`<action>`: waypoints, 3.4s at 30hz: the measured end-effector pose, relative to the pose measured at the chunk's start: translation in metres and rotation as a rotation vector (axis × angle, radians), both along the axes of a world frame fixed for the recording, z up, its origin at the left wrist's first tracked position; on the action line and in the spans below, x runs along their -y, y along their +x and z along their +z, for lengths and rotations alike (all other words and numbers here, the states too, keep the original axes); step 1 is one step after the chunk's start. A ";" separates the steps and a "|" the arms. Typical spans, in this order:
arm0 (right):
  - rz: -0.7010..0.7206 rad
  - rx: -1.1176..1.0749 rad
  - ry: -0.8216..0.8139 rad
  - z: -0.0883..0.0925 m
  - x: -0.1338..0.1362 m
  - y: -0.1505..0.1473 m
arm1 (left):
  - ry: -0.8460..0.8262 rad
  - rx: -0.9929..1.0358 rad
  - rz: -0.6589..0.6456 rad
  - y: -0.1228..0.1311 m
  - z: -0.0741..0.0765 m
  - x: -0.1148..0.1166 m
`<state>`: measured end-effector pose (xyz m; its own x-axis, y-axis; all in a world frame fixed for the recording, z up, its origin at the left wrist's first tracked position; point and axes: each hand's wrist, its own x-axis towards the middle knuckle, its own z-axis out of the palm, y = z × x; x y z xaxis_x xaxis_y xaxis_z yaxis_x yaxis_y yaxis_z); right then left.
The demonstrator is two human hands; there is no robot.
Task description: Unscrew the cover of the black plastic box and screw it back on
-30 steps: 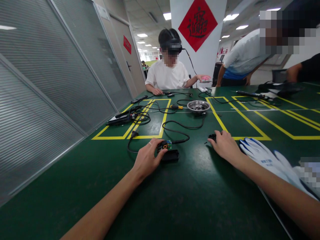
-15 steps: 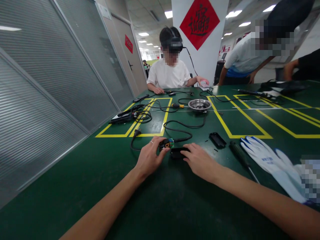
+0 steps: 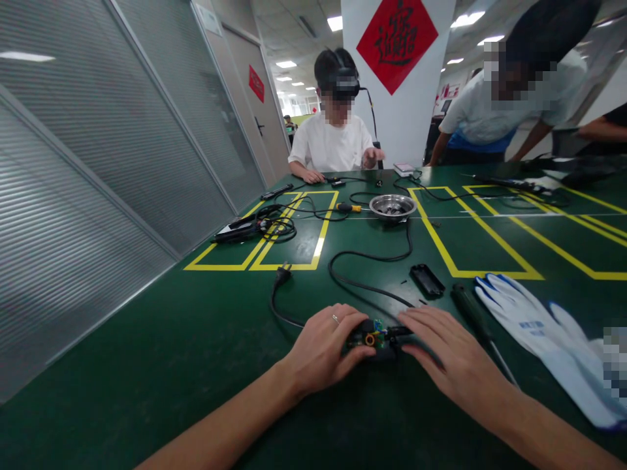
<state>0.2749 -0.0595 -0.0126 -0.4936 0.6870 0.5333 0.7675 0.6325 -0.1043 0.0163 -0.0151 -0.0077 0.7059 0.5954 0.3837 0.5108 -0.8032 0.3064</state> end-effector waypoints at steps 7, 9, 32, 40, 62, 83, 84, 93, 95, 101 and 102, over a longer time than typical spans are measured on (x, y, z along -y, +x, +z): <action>0.029 0.086 -0.018 -0.014 0.000 0.004 | -0.169 -0.141 -0.062 0.004 -0.006 0.006; 0.036 0.119 -0.031 -0.016 0.001 0.003 | -0.194 -0.152 -0.066 0.001 -0.007 0.004; -0.379 0.167 -0.092 -0.010 -0.041 0.038 | -0.184 -0.330 -0.181 0.014 0.001 0.017; -0.454 0.199 -0.112 -0.035 -0.068 0.050 | -0.146 -0.171 -0.122 0.010 0.001 0.017; 0.090 -0.177 -0.056 -0.001 0.010 -0.022 | -0.539 0.512 0.058 -0.003 0.003 0.008; -0.252 -0.349 -0.119 0.004 0.004 0.006 | 0.042 -0.173 0.058 0.026 0.001 0.016; -0.301 -0.337 -0.124 0.007 0.001 0.010 | 0.052 -0.184 0.058 0.026 0.001 0.017; -0.678 -0.396 -0.413 -0.009 -0.024 0.068 | -0.047 -0.276 0.085 0.031 -0.010 0.022; -0.666 -0.519 -0.467 -0.006 -0.028 0.075 | -0.036 -0.234 0.062 0.027 -0.009 0.022; -0.511 -1.121 -0.390 0.025 -0.032 0.085 | -0.067 -0.184 -0.038 0.014 -0.005 0.017; -0.485 -1.219 -0.329 0.026 -0.032 0.086 | -0.076 -0.188 -0.054 0.013 -0.005 0.016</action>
<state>0.3609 -0.0275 0.0137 0.4985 0.8352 0.2324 0.2156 0.1402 -0.9664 0.0295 -0.0314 -0.0131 0.7926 0.5770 0.1973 0.5216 -0.8091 0.2706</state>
